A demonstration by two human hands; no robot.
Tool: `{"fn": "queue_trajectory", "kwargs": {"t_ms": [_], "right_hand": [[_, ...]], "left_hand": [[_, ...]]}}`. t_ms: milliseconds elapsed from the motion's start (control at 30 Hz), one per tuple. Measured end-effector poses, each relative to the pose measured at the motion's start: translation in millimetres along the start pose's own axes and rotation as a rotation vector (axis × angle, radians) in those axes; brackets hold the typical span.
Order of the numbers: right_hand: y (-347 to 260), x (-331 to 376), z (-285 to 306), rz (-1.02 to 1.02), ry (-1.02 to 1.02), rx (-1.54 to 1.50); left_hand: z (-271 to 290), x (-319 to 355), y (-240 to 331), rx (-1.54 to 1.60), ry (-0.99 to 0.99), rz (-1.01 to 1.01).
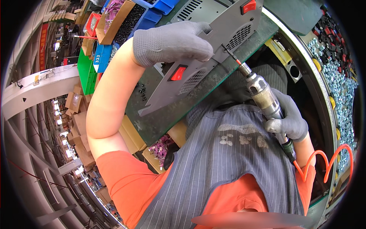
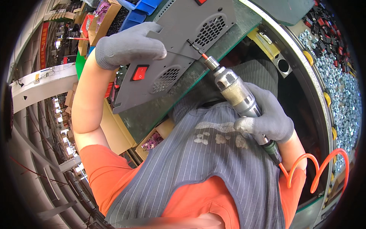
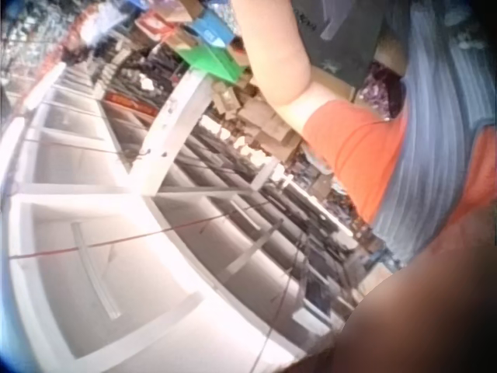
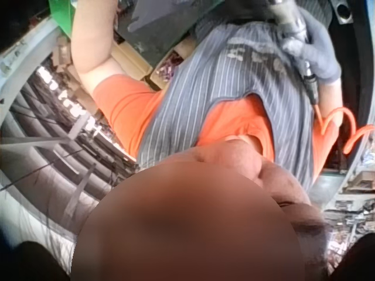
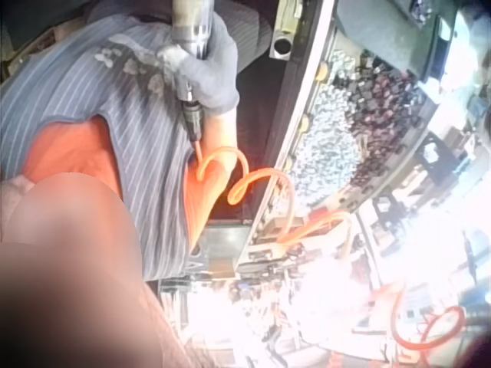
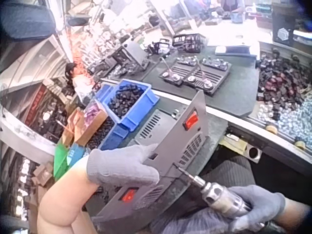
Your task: Assembling electronic metal enclosures and cooling fans using a pneumatic screwdriver.
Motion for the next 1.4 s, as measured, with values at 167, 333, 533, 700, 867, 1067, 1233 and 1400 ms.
{"fn": "queue_trajectory", "kwargs": {"t_ms": [167,333,533,700,867,1067,1233,1400], "right_hand": [[-8,-2,-4,0.015,0.001,-0.022],[-16,-10,-11,0.027,0.022,-0.02],[-18,-8,-9,0.034,-0.003,0.075],[-5,11,2,-0.014,-0.046,0.17],[16,26,9,-0.027,0.023,0.173],[26,39,6,-0.076,-0.037,0.184],[28,40,3,-0.099,-0.053,0.175],[29,39,4,-0.047,-0.07,0.239]], "left_hand": [[-6,11,11,0.245,0.062,0.331],[-1,5,1,0.072,0.14,0.106],[-5,32,34,-0.449,1.101,0.004],[-105,60,48,0.511,0.211,-0.175],[-187,-29,-20,2.044,-0.045,-0.023],[-213,-61,-27,2.238,0.098,-0.328],[-210,-65,-28,1.888,0.278,-0.157],[-208,-65,-22,2.224,0.283,-0.372]]}}
Point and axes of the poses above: each hand's wrist, its own x-axis away from the middle knuckle, its own z-axis out of the back of the hand, y = z × x, the point moved 3 cm from there along -x, towards the middle knuckle, and after that the axes turned 11 degrees about z, right-handed, at the moved point
